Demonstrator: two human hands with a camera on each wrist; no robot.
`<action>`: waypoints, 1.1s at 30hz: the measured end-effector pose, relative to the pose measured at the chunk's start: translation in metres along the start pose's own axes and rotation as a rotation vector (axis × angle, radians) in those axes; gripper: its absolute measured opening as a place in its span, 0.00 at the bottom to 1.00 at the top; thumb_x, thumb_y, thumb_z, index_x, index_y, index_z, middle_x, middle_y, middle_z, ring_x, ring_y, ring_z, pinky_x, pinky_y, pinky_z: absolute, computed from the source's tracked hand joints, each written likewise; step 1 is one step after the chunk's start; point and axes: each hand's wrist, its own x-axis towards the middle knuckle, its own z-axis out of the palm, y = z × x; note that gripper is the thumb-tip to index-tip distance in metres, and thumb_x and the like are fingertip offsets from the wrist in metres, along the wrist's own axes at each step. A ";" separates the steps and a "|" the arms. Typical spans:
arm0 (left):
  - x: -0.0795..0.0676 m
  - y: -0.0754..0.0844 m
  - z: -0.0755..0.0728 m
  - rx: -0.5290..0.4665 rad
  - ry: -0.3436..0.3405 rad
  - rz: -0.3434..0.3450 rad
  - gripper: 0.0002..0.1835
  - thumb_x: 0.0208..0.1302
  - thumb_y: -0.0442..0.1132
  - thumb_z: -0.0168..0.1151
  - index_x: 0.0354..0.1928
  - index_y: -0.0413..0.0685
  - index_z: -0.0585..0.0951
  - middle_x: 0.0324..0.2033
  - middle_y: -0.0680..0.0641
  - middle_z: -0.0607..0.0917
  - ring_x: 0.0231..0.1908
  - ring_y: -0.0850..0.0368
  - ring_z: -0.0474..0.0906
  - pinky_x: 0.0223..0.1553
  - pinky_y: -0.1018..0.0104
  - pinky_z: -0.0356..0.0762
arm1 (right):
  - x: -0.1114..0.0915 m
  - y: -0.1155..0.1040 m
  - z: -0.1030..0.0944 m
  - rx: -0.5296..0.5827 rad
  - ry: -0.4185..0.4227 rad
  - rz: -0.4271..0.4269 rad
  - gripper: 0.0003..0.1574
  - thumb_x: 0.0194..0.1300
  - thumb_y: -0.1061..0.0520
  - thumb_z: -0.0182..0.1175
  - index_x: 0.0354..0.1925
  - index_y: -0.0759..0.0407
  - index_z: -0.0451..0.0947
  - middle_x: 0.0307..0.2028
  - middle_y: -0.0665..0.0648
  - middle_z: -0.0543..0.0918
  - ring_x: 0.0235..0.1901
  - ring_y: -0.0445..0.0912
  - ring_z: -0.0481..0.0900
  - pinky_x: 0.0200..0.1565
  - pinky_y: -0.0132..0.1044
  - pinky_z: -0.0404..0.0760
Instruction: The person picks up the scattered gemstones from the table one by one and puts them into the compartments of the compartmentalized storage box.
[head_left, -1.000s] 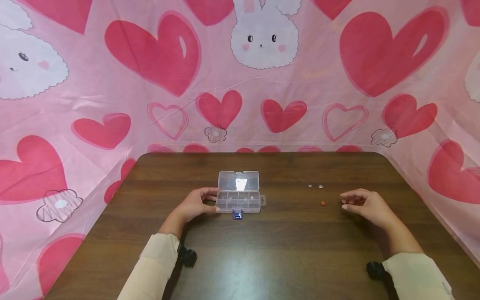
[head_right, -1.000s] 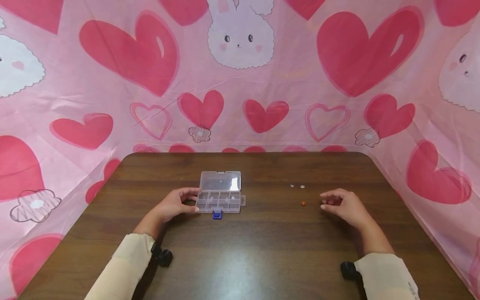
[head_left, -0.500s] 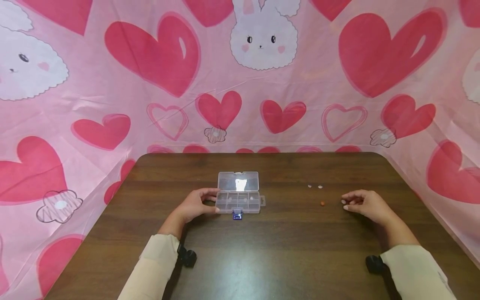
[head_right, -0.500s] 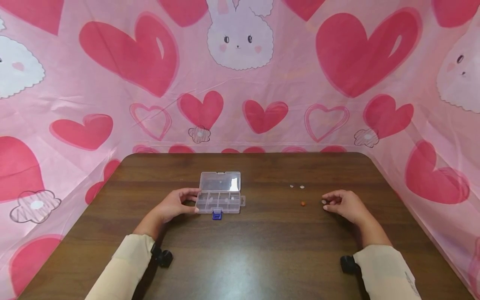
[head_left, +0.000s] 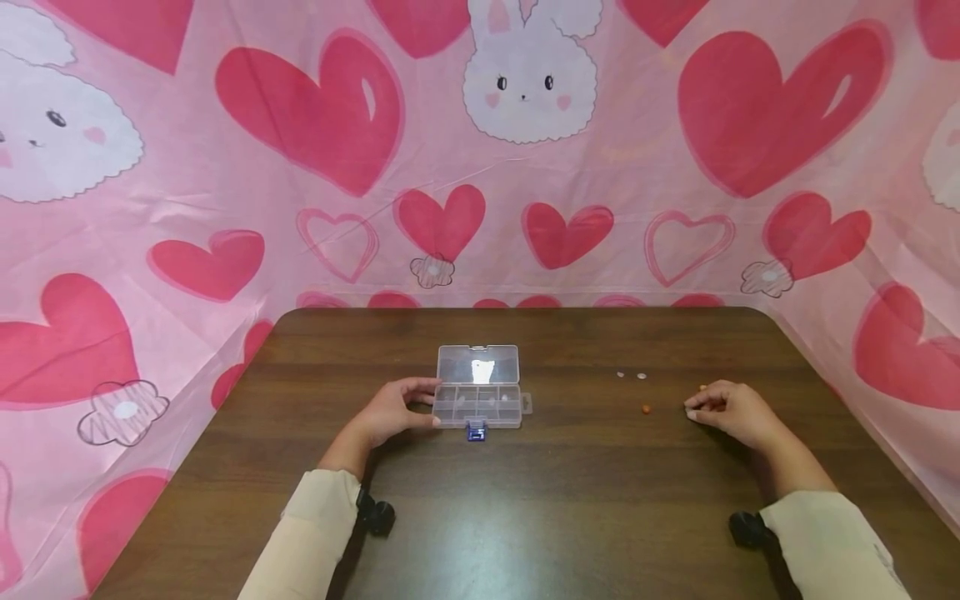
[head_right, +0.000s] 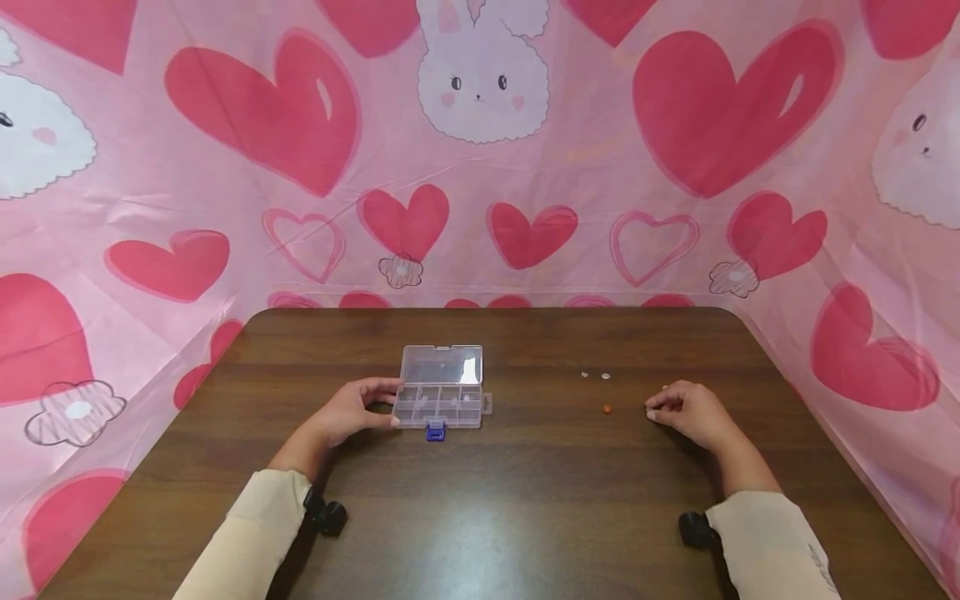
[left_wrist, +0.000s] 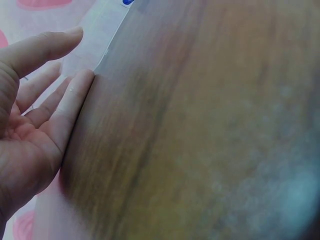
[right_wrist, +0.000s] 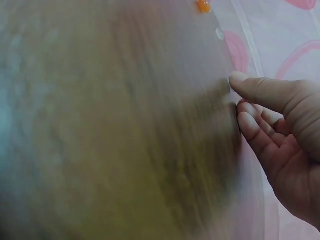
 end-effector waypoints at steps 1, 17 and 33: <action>0.000 0.000 0.000 -0.001 0.000 0.001 0.34 0.49 0.33 0.77 0.61 0.44 0.77 0.48 0.44 0.83 0.49 0.49 0.78 0.48 0.62 0.77 | 0.000 0.000 0.000 -0.006 0.006 -0.011 0.06 0.52 0.64 0.73 0.32 0.62 0.87 0.32 0.55 0.82 0.31 0.33 0.72 0.31 0.30 0.73; -0.013 0.023 0.002 0.016 -0.003 0.008 0.33 0.51 0.30 0.75 0.62 0.39 0.75 0.49 0.42 0.82 0.49 0.47 0.77 0.49 0.59 0.77 | 0.000 -0.002 -0.005 -0.014 0.032 -0.065 0.02 0.57 0.63 0.70 0.32 0.61 0.86 0.31 0.54 0.87 0.32 0.31 0.77 0.34 0.22 0.73; -0.022 0.039 0.002 0.010 -0.008 -0.002 0.32 0.52 0.28 0.73 0.61 0.36 0.75 0.48 0.40 0.82 0.49 0.44 0.77 0.49 0.59 0.77 | 0.003 -0.029 -0.005 0.115 -0.048 0.028 0.10 0.64 0.60 0.65 0.40 0.67 0.84 0.34 0.59 0.86 0.26 0.39 0.79 0.29 0.32 0.79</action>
